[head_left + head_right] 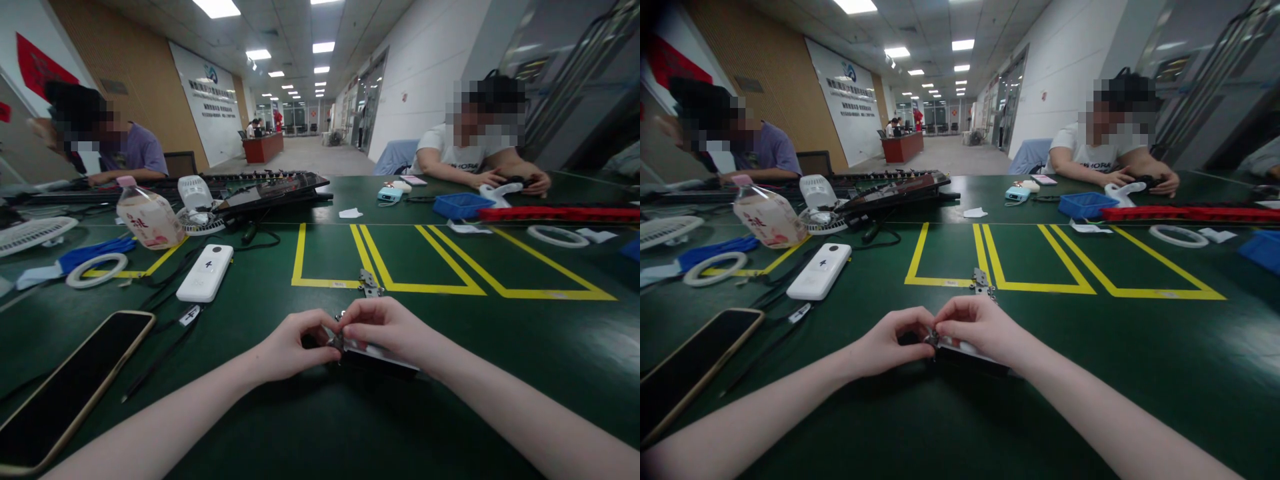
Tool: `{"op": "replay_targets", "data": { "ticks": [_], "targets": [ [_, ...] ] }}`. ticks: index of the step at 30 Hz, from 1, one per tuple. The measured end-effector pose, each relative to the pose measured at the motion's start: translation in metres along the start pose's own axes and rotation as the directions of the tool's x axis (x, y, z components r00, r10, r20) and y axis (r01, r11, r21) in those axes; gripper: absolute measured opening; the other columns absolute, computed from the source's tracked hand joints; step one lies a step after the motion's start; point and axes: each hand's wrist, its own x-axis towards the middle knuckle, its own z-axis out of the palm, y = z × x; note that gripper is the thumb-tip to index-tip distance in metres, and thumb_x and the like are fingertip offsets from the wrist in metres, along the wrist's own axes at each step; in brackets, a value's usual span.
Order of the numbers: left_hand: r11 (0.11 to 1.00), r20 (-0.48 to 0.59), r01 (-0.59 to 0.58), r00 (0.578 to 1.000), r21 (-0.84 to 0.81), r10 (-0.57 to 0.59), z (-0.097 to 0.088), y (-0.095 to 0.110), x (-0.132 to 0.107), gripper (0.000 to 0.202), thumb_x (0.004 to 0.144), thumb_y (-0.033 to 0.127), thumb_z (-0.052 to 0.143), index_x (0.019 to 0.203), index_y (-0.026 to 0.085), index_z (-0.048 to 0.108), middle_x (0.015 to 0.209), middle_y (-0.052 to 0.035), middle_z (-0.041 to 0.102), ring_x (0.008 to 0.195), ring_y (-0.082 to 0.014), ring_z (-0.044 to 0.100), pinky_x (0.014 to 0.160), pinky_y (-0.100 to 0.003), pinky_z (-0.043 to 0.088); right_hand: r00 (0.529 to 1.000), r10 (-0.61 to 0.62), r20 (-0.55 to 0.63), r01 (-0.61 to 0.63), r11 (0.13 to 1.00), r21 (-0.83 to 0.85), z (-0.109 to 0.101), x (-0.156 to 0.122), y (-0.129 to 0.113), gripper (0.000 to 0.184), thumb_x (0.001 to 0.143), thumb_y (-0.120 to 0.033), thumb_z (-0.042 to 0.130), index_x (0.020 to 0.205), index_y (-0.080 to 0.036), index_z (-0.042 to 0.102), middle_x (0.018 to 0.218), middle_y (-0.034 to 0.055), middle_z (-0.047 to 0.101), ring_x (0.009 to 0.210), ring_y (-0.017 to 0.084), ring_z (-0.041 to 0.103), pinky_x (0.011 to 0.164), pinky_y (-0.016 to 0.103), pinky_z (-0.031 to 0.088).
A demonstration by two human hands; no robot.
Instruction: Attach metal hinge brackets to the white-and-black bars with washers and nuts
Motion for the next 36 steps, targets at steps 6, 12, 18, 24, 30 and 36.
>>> {"op": "replay_targets", "data": {
  "ticks": [6, 12, 18, 24, 30, 36],
  "targets": [
    [0.997, -0.008, -0.022, 1.0, 0.075, 0.023, -0.001, 0.002, 0.0, 0.023, 0.083, 0.019, 0.069, 0.105, 0.015, 0.064, 0.1, -0.0054, 0.065, 0.091, -0.0177, 0.062, 0.082, -0.031, 0.051, 0.999, 0.031, -0.037, -0.029, 0.998, 0.053, 0.007, 0.002, -0.001, 0.028, 0.075, -0.036, 0.071, 0.086, -0.011, 0.064, 0.079, 0.0031, 0.063, 0.073, 0.013, 0.059, 0.072, 0.028, 0.046],
    [0.992, -0.005, -0.033, 0.999, 0.122, 0.034, -0.001, 0.005, 0.0, 0.022, 0.083, 0.02, 0.069, 0.105, 0.016, 0.065, 0.102, -0.0053, 0.066, 0.091, -0.0178, 0.062, 0.082, -0.031, 0.05, 0.996, 0.058, -0.061, -0.054, 0.997, 0.063, 0.012, 0.004, -0.002, 0.025, 0.073, -0.035, 0.069, 0.079, -0.012, 0.062, 0.069, 0.0001, 0.058, 0.06, 0.009, 0.05, 0.06, 0.023, 0.039],
    [0.996, -0.014, 0.005, 1.0, 0.092, -0.004, 0.002, 0.004, -0.002, 0.024, 0.082, 0.021, 0.071, 0.103, 0.015, 0.061, 0.097, -0.0055, 0.067, 0.089, -0.018, 0.064, 0.082, -0.034, 0.051, 0.98, 0.167, -0.104, -0.158, 0.983, 0.096, 0.014, 0.005, 0.005, 0.021, 0.075, -0.033, 0.065, 0.077, -0.013, 0.059, 0.059, -0.004, 0.049, 0.055, 0.007, 0.044, 0.059, 0.022, 0.036],
    [0.999, -0.024, 0.017, 1.0, -0.047, -0.018, 0.005, 0.0, -0.002, 0.031, 0.079, 0.019, 0.073, 0.103, 0.017, 0.052, 0.098, -0.0036, 0.064, 0.086, -0.0163, 0.064, 0.078, -0.033, 0.052, 0.975, 0.196, -0.101, -0.179, 0.971, 0.161, 0.013, 0.005, 0.009, 0.02, 0.075, -0.031, 0.064, 0.077, -0.013, 0.058, 0.066, -0.0022, 0.052, 0.056, 0.007, 0.043, 0.055, 0.019, 0.032],
    [0.999, -0.018, -0.004, 1.0, -0.045, 0.003, 0.004, 0.001, -0.002, 0.036, 0.081, 0.016, 0.071, 0.111, 0.018, 0.051, 0.104, -0.0062, 0.063, 0.09, -0.0173, 0.063, 0.081, -0.034, 0.052, 1.0, 0.016, 0.019, -0.017, 0.998, 0.057, 0.003, 0.002, 0.008, 0.033, 0.08, -0.043, 0.069, 0.087, -0.012, 0.06, 0.08, 0.0015, 0.059, 0.069, 0.01, 0.053, 0.064, 0.023, 0.042],
    [1.0, -0.016, -0.006, 1.0, 0.004, 0.006, 0.003, 0.002, -0.002, 0.042, 0.083, 0.016, 0.068, 0.12, 0.019, 0.048, 0.107, -0.007, 0.064, 0.09, -0.0179, 0.064, 0.081, -0.034, 0.052, 0.998, 0.006, -0.061, -0.002, 0.998, 0.066, 0.0, 0.003, 0.009, 0.033, 0.08, -0.043, 0.069, 0.085, -0.011, 0.06, 0.079, 0.0013, 0.058, 0.065, 0.009, 0.051, 0.063, 0.024, 0.042]
  ]
}}
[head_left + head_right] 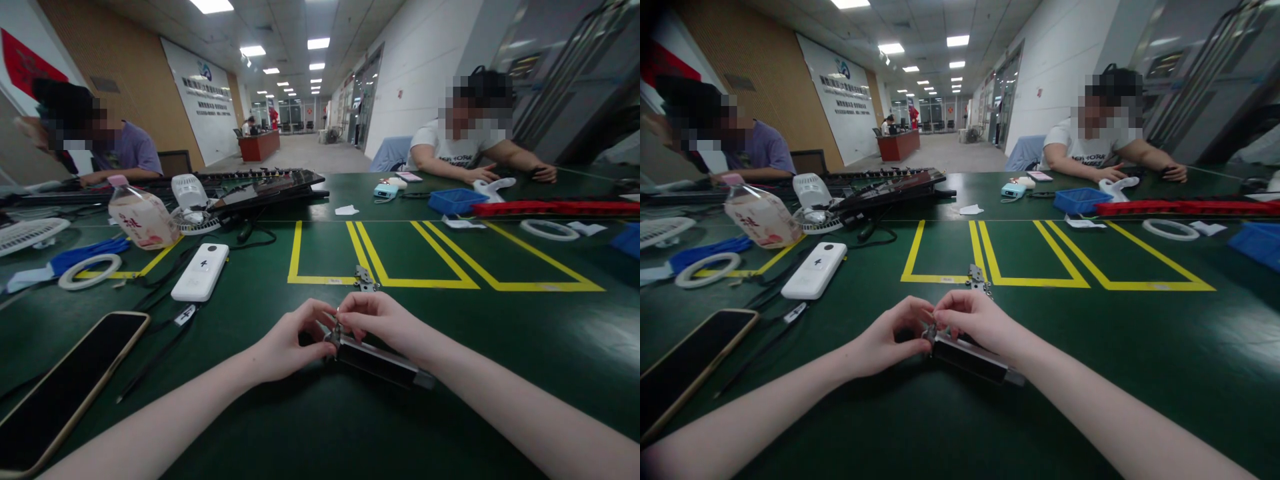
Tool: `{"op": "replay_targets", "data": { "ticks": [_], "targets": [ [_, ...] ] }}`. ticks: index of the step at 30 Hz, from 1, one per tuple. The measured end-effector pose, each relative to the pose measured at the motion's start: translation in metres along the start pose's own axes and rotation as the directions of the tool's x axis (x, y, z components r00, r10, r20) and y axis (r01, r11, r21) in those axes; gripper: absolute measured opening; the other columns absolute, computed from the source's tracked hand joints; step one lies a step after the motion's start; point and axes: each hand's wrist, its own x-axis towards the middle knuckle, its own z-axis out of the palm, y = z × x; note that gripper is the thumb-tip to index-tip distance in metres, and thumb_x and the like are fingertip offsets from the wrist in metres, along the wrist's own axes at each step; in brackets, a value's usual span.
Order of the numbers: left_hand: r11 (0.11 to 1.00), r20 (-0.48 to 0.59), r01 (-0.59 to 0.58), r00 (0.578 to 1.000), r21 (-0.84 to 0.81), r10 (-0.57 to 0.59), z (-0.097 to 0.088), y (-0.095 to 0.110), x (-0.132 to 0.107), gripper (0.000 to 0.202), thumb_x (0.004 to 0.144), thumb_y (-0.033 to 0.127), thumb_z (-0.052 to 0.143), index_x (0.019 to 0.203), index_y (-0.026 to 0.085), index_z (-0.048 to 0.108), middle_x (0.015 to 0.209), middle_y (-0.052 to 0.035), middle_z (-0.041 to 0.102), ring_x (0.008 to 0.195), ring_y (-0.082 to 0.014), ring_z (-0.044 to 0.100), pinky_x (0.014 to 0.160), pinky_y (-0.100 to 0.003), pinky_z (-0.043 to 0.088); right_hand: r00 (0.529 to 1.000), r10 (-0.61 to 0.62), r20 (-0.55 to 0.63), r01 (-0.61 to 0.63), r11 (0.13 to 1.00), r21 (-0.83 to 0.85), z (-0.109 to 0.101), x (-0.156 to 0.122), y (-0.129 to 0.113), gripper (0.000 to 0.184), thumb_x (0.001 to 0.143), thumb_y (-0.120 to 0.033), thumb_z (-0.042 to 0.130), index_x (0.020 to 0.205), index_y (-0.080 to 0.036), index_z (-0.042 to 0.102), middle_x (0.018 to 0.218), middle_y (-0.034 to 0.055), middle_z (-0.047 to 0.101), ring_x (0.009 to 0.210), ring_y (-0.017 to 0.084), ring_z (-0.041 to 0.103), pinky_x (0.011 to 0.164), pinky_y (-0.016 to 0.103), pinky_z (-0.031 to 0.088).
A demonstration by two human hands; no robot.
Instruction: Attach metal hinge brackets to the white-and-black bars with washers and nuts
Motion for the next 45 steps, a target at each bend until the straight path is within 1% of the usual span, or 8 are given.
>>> {"op": "replay_targets", "data": {
  "ticks": [10, 17, 24, 29, 31, 35, 38, 45],
  "targets": [
    [0.999, 0.028, 0.008, 1.0, 0.048, -0.009, -0.003, 0.001, -0.001, 0.03, 0.085, 0.018, 0.067, 0.113, 0.019, 0.058, 0.106, -0.0044, 0.064, 0.09, -0.0166, 0.063, 0.084, -0.035, 0.053, 0.977, -0.198, -0.079, 0.175, 0.958, -0.229, -0.008, 0.0, 0.002, 0.029, 0.092, -0.039, 0.052, 0.097, -0.012, 0.062, 0.085, 0.0049, 0.061, 0.068, 0.012, 0.055, 0.062, 0.024, 0.045],
    [0.997, 0.029, 0.043, 0.999, 0.07, -0.046, -0.002, 0.003, 0.0, 0.024, 0.084, 0.019, 0.067, 0.107, 0.016, 0.062, 0.103, -0.0054, 0.065, 0.088, -0.0167, 0.063, 0.082, -0.033, 0.053, 0.941, -0.339, -0.017, 0.184, 0.553, -0.812, -0.02, 0.003, 0.019, 0.02, 0.09, -0.015, 0.055, 0.103, -0.018, 0.07, 0.099, 0.0047, 0.061, 0.087, 0.016, 0.058, 0.075, 0.027, 0.046],
    [0.99, 0.021, 0.141, 0.99, -0.028, -0.141, -0.002, -0.002, 0.002, 0.021, 0.085, 0.028, 0.066, 0.102, 0.017, 0.061, 0.098, -0.0055, 0.066, 0.088, -0.018, 0.064, 0.083, -0.034, 0.052, 0.928, -0.371, 0.026, 0.178, 0.384, -0.906, -0.019, 0.015, 0.034, 0.011, 0.091, -0.017, 0.06, 0.097, -0.019, 0.069, 0.098, 0.0032, 0.06, 0.087, 0.016, 0.058, 0.072, 0.026, 0.046],
    [0.981, 0.017, 0.178, 0.984, -0.076, -0.178, -0.002, -0.003, 0.004, 0.022, 0.085, 0.032, 0.066, 0.099, 0.016, 0.06, 0.093, -0.0057, 0.065, 0.084, -0.0176, 0.062, 0.08, -0.034, 0.051, 0.897, -0.401, 0.186, 0.255, 0.126, -0.959, -0.016, 0.016, 0.028, 0.01, 0.091, -0.012, 0.057, 0.091, -0.014, 0.067, 0.092, 0.0056, 0.061, 0.084, 0.018, 0.056, 0.077, 0.032, 0.042],
    [0.979, 0.022, 0.181, 0.983, -0.094, -0.18, -0.002, -0.003, 0.004, 0.022, 0.085, 0.032, 0.066, 0.098, 0.016, 0.06, 0.092, -0.0052, 0.065, 0.082, -0.0172, 0.062, 0.078, -0.033, 0.05, 0.893, -0.424, 0.154, 0.25, 0.181, -0.951, -0.015, 0.015, 0.026, 0.009, 0.09, -0.01, 0.057, 0.088, -0.013, 0.065, 0.09, 0.0051, 0.061, 0.083, 0.018, 0.056, 0.078, 0.032, 0.041],
    [0.971, 0.023, 0.201, 0.98, -0.131, -0.2, 0.001, -0.002, 0.003, 0.023, 0.086, 0.033, 0.065, 0.099, 0.016, 0.059, 0.089, -0.0038, 0.064, 0.081, -0.0173, 0.062, 0.076, -0.033, 0.05, 0.917, -0.395, -0.06, 0.208, 0.6, -0.773, -0.008, 0.011, 0.019, 0.011, 0.093, -0.018, 0.052, 0.087, -0.014, 0.06, 0.082, 0.0013, 0.059, 0.072, 0.012, 0.052, 0.064, 0.024, 0.039],
    [0.973, 0.015, 0.19, 0.982, -0.133, -0.19, 0.004, -0.001, 0.002, 0.02, 0.086, 0.032, 0.065, 0.097, 0.016, 0.059, 0.088, -0.0032, 0.064, 0.082, -0.0174, 0.062, 0.077, -0.033, 0.05, 0.953, -0.298, -0.053, 0.222, 0.808, -0.546, -0.002, 0.007, 0.01, 0.016, 0.094, -0.024, 0.05, 0.084, -0.014, 0.059, 0.078, 0.0003, 0.057, 0.07, 0.011, 0.052, 0.062, 0.023, 0.039],
    [0.98, 0.007, 0.151, 0.988, -0.127, -0.152, 0.005, -0.001, 0.001, 0.018, 0.085, 0.027, 0.066, 0.097, 0.015, 0.059, 0.091, -0.0051, 0.066, 0.081, -0.0172, 0.063, 0.078, -0.034, 0.051, 0.99, -0.065, 0.122, 0.085, 0.982, -0.168, 0.001, 0.005, 0.001, 0.025, 0.09, -0.036, 0.057, 0.083, -0.012, 0.06, 0.077, 0.0008, 0.059, 0.069, 0.011, 0.055, 0.064, 0.022, 0.043]
  ]
}}
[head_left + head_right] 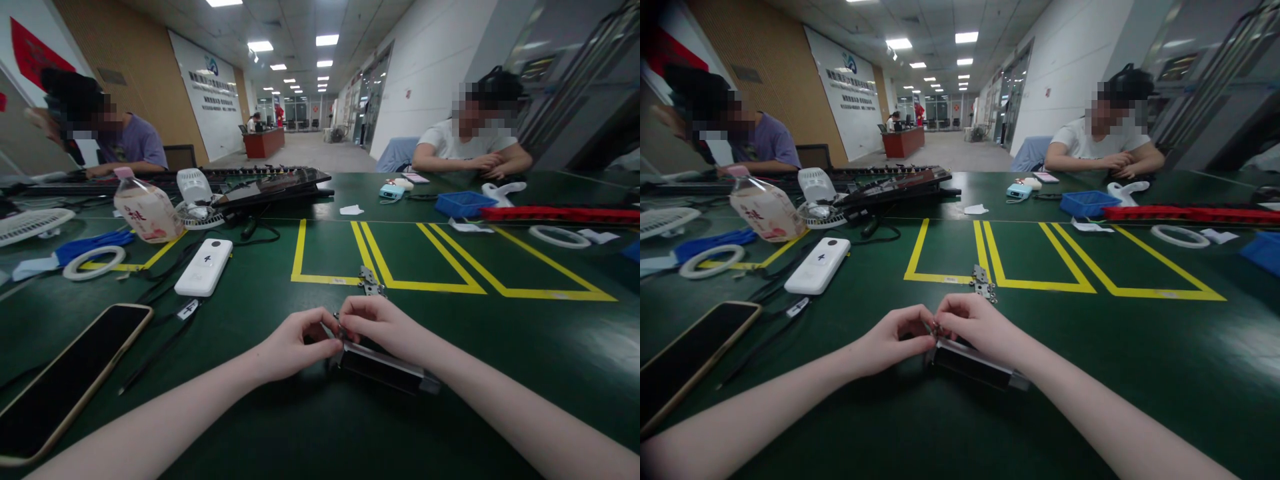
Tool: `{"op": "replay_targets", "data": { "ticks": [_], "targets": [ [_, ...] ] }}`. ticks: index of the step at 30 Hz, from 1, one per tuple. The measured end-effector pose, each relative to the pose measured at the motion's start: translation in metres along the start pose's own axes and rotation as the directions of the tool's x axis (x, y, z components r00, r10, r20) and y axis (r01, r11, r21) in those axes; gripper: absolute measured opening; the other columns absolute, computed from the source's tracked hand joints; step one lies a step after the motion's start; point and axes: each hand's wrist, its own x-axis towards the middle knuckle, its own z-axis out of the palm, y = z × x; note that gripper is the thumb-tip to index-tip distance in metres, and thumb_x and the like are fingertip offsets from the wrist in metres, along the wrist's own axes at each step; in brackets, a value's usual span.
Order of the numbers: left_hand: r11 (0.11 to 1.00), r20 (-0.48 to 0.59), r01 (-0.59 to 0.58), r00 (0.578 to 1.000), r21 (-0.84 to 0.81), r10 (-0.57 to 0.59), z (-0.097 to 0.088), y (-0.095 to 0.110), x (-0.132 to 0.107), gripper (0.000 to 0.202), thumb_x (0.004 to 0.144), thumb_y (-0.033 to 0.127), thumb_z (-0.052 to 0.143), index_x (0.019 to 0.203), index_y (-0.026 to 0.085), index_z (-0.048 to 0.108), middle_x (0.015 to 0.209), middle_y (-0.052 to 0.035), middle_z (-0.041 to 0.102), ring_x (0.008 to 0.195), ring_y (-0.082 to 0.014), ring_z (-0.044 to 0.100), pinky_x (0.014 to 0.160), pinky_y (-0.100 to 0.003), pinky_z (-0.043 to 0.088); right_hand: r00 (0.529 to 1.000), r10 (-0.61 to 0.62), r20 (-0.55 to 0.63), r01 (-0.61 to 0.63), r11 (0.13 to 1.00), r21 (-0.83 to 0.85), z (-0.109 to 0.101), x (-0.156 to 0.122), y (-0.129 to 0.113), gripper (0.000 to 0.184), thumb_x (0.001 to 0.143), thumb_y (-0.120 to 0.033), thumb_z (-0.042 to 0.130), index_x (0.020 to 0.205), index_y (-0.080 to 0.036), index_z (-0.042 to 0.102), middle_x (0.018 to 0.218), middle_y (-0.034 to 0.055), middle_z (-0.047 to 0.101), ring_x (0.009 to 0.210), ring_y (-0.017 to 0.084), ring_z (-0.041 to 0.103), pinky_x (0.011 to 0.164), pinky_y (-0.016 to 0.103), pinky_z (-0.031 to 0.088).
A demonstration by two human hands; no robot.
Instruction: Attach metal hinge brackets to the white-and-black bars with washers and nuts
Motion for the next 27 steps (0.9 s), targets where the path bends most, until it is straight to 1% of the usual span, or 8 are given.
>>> {"op": "replay_targets", "data": {
  "ticks": [7, 11, 14, 17, 19, 21, 24, 27],
  "targets": [
    [0.998, -0.01, -0.056, 0.998, -0.004, 0.056, 0.0, 0.001, -0.001, 0.028, 0.08, 0.022, 0.072, 0.102, 0.015, 0.057, 0.094, -0.0057, 0.066, 0.081, -0.0166, 0.063, 0.076, -0.033, 0.052, 0.994, 0.088, 0.058, -0.093, 0.992, 0.081, -0.001, 0.004, -0.006, 0.028, 0.08, -0.038, 0.065, 0.076, -0.011, 0.06, 0.069, 0.0008, 0.057, 0.067, 0.012, 0.055, 0.066, 0.025, 0.044],
    [0.997, -0.019, -0.068, 0.998, -0.037, 0.068, 0.0, 0.001, -0.002, 0.029, 0.08, 0.02, 0.072, 0.103, 0.016, 0.055, 0.099, -0.0054, 0.063, 0.084, -0.0165, 0.063, 0.077, -0.033, 0.052, 0.997, 0.081, 0.012, -0.082, 0.99, 0.118, -0.001, 0.002, -0.006, 0.029, 0.078, -0.039, 0.07, 0.078, -0.012, 0.06, 0.073, 0.0013, 0.058, 0.066, 0.012, 0.054, 0.065, 0.025, 0.044],
    [0.996, -0.029, -0.079, 0.997, -0.04, 0.078, 0.0, 0.0, -0.002, 0.031, 0.08, 0.019, 0.072, 0.105, 0.016, 0.055, 0.103, -0.0056, 0.062, 0.086, -0.0164, 0.063, 0.078, -0.033, 0.052, 0.999, 0.044, 0.016, -0.045, 0.996, 0.075, -0.001, 0.0, -0.009, 0.029, 0.081, -0.041, 0.068, 0.082, -0.012, 0.063, 0.078, 0.003, 0.061, 0.072, 0.013, 0.057, 0.068, 0.026, 0.046],
    [0.996, -0.044, -0.09, 0.995, -0.011, 0.09, 0.0, -0.001, -0.001, 0.031, 0.081, 0.02, 0.072, 0.106, 0.016, 0.056, 0.103, -0.0056, 0.062, 0.086, -0.0163, 0.063, 0.078, -0.033, 0.052, 1.0, 0.012, 0.014, -0.012, 1.0, -0.015, -0.004, -0.003, -0.012, 0.033, 0.085, -0.044, 0.063, 0.085, -0.011, 0.066, 0.078, 0.0036, 0.061, 0.071, 0.013, 0.056, 0.067, 0.026, 0.045],
    [0.996, -0.052, -0.091, 0.994, 0.027, 0.092, -0.001, -0.001, 0.0, 0.03, 0.081, 0.022, 0.071, 0.107, 0.016, 0.057, 0.101, -0.0049, 0.063, 0.083, -0.0157, 0.062, 0.078, -0.032, 0.052, 0.997, -0.017, -0.073, 0.009, 0.993, -0.115, -0.009, -0.003, -0.012, 0.033, 0.086, -0.044, 0.06, 0.086, -0.012, 0.067, 0.078, 0.0035, 0.061, 0.068, 0.013, 0.055, 0.063, 0.025, 0.044],
    [0.994, -0.047, -0.084, 0.995, 0.072, 0.088, -0.002, 0.0, 0.0, 0.027, 0.083, 0.024, 0.069, 0.107, 0.016, 0.06, 0.097, -0.004, 0.064, 0.081, -0.0151, 0.062, 0.077, -0.032, 0.051, 0.975, -0.069, -0.211, 0.013, 0.966, -0.257, -0.018, -0.003, -0.01, 0.032, 0.086, -0.044, 0.057, 0.089, -0.014, 0.068, 0.078, 0.0038, 0.062, 0.068, 0.014, 0.055, 0.062, 0.026, 0.043],
    [0.993, -0.022, -0.063, 0.998, 0.102, 0.066, -0.003, 0.003, -0.001, 0.022, 0.086, 0.027, 0.065, 0.105, 0.016, 0.063, 0.096, -0.0039, 0.065, 0.082, -0.0154, 0.062, 0.079, -0.031, 0.051, 0.925, -0.15, -0.348, -0.031, 0.886, -0.463, -0.036, -0.004, -0.005, 0.032, 0.088, -0.043, 0.053, 0.091, -0.015, 0.069, 0.081, 0.0062, 0.063, 0.072, 0.017, 0.056, 0.063, 0.028, 0.042],
    [0.995, -0.014, -0.044, 0.999, 0.093, 0.045, -0.003, 0.006, -0.002, 0.021, 0.088, 0.029, 0.063, 0.104, 0.016, 0.063, 0.1, -0.0053, 0.065, 0.087, -0.0167, 0.063, 0.08, -0.032, 0.052, 0.913, -0.209, -0.351, -0.076, 0.757, -0.649, -0.053, -0.005, 0.004, 0.028, 0.09, -0.038, 0.051, 0.093, -0.016, 0.069, 0.092, 0.0076, 0.064, 0.078, 0.019, 0.057, 0.065, 0.029, 0.043]
  ]
}}
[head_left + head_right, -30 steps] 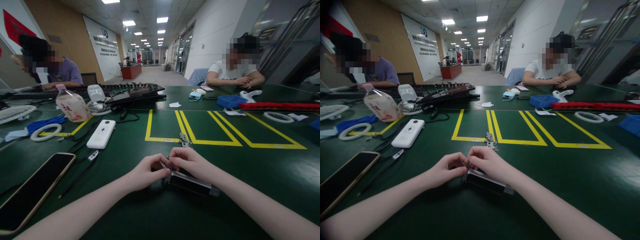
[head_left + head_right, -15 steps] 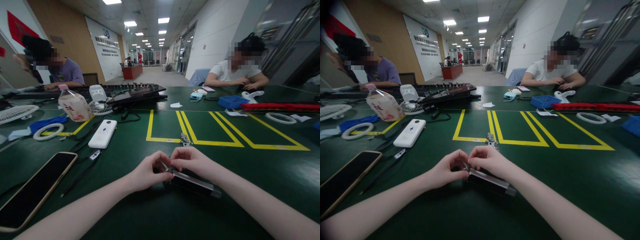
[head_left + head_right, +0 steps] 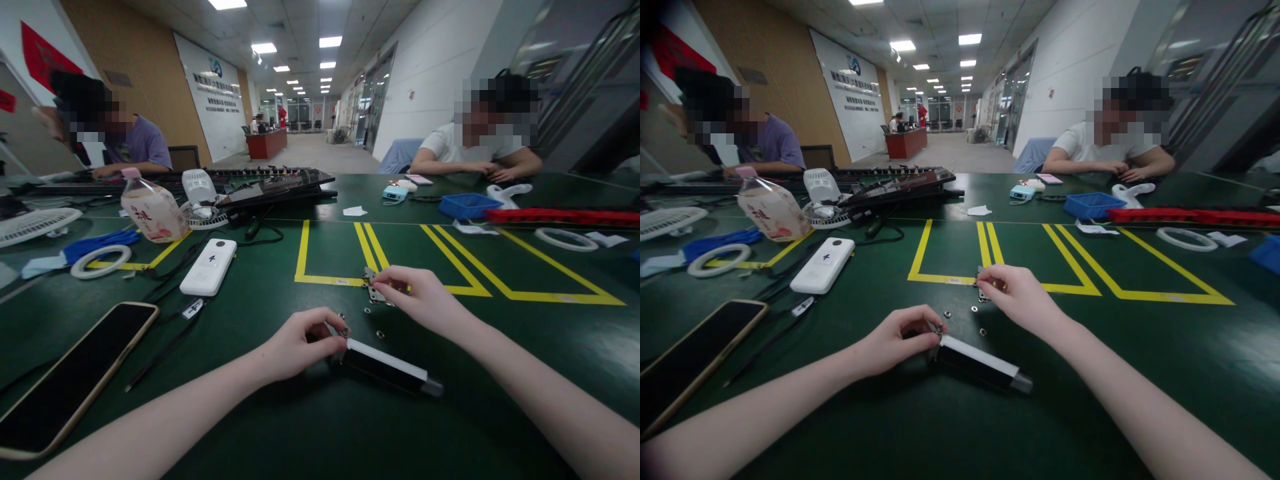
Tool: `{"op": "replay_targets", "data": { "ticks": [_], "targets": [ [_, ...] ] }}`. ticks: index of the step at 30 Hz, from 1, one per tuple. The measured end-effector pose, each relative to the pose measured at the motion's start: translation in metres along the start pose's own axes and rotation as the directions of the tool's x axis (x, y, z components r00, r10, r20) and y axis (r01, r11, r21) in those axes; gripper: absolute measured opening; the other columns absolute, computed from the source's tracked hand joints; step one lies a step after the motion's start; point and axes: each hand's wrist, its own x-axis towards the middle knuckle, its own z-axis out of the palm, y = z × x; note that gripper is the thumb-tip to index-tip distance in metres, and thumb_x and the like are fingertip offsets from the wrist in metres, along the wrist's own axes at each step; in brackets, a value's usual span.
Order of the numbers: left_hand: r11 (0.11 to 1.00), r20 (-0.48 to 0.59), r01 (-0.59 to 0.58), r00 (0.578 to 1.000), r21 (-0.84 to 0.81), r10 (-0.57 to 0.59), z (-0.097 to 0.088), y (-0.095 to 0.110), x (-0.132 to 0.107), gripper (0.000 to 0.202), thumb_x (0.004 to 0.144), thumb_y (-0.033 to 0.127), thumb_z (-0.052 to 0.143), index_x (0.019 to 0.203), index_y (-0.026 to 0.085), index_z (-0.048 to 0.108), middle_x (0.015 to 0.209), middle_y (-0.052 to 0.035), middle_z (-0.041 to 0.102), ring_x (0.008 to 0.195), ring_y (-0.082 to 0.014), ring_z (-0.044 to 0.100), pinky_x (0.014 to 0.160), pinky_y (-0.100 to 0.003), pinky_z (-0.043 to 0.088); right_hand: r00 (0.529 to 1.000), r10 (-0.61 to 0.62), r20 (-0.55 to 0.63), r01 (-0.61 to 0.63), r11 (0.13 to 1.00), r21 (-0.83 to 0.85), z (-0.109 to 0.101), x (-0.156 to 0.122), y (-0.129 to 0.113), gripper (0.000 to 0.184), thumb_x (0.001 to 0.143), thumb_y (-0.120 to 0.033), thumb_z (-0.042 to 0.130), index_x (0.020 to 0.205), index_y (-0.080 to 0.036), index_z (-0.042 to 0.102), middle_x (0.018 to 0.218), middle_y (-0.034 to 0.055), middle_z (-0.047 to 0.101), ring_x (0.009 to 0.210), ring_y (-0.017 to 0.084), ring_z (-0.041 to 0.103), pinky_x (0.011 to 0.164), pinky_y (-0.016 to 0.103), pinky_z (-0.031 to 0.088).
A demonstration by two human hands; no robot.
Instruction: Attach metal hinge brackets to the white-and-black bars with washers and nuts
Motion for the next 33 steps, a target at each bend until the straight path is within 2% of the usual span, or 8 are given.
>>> {"op": "replay_targets", "data": {
  "ticks": [4, 9, 16, 23, 33],
  "targets": [
    [1.0, -0.012, 0.025, 1.0, 0.007, -0.025, 0.0, 0.0, 0.0, 0.021, 0.088, 0.032, 0.063, 0.102, 0.016, 0.062, 0.098, -0.0057, 0.065, 0.086, -0.0173, 0.062, 0.078, -0.032, 0.051, 1.0, -0.017, -0.01, 0.014, 0.96, -0.28, 0.002, 0.0, 0.022, 0.026, 0.09, -0.035, 0.053, 0.104, -0.019, 0.068, 0.104, 0.006, 0.061, 0.078, 0.018, 0.057, 0.061, 0.027, 0.041],
    [0.999, -0.025, 0.041, 0.999, 0.005, -0.04, 0.001, -0.002, 0.0, 0.022, 0.087, 0.032, 0.064, 0.101, 0.015, 0.062, 0.097, -0.0058, 0.065, 0.084, -0.0174, 0.062, 0.078, -0.033, 0.05, 0.998, 0.007, 0.069, 0.017, 0.939, -0.343, 0.011, 0.0, 0.034, 0.034, 0.088, -0.04, 0.06, 0.118, -0.023, 0.065, 0.111, 0.0051, 0.059, 0.084, 0.019, 0.059, 0.062, 0.028, 0.043],
    [0.999, -0.031, 0.054, 0.998, -0.009, -0.054, 0.0, -0.002, 0.0, 0.024, 0.085, 0.034, 0.066, 0.101, 0.017, 0.06, 0.095, -0.0047, 0.065, 0.085, -0.0178, 0.062, 0.08, -0.035, 0.05, 0.993, 0.086, 0.079, -0.069, 0.978, -0.195, 0.009, 0.004, 0.036, 0.032, 0.086, -0.041, 0.063, 0.11, -0.02, 0.068, 0.106, 0.0065, 0.061, 0.084, 0.019, 0.058, 0.068, 0.03, 0.045],
    [0.998, -0.073, 0.055, 0.996, -0.042, -0.058, -0.001, -0.005, 0.001, 0.024, 0.085, 0.034, 0.067, 0.099, 0.017, 0.061, 0.096, -0.0046, 0.066, 0.086, -0.018, 0.063, 0.079, -0.034, 0.051, 0.987, 0.134, 0.092, -0.132, 0.991, -0.027, 0.006, 0.007, 0.041, 0.021, 0.084, -0.027, 0.06, 0.099, -0.017, 0.071, 0.101, 0.0055, 0.065, 0.084, 0.02, 0.058, 0.076, 0.033, 0.046],
    [0.997, -0.078, 0.049, 0.996, -0.056, -0.053, 0.0, -0.005, 0.002, 0.022, 0.087, 0.033, 0.065, 0.101, 0.017, 0.063, 0.097, -0.0045, 0.067, 0.088, -0.0182, 0.064, 0.08, -0.034, 0.051, 0.982, 0.187, 0.034, -0.19, 0.97, 0.151, 0.006, 0.005, 0.027, 0.023, 0.085, -0.022, 0.058, 0.103, -0.013, 0.069, 0.098, 0.0069, 0.066, 0.084, 0.019, 0.06, 0.077, 0.034, 0.049]
  ]
}}
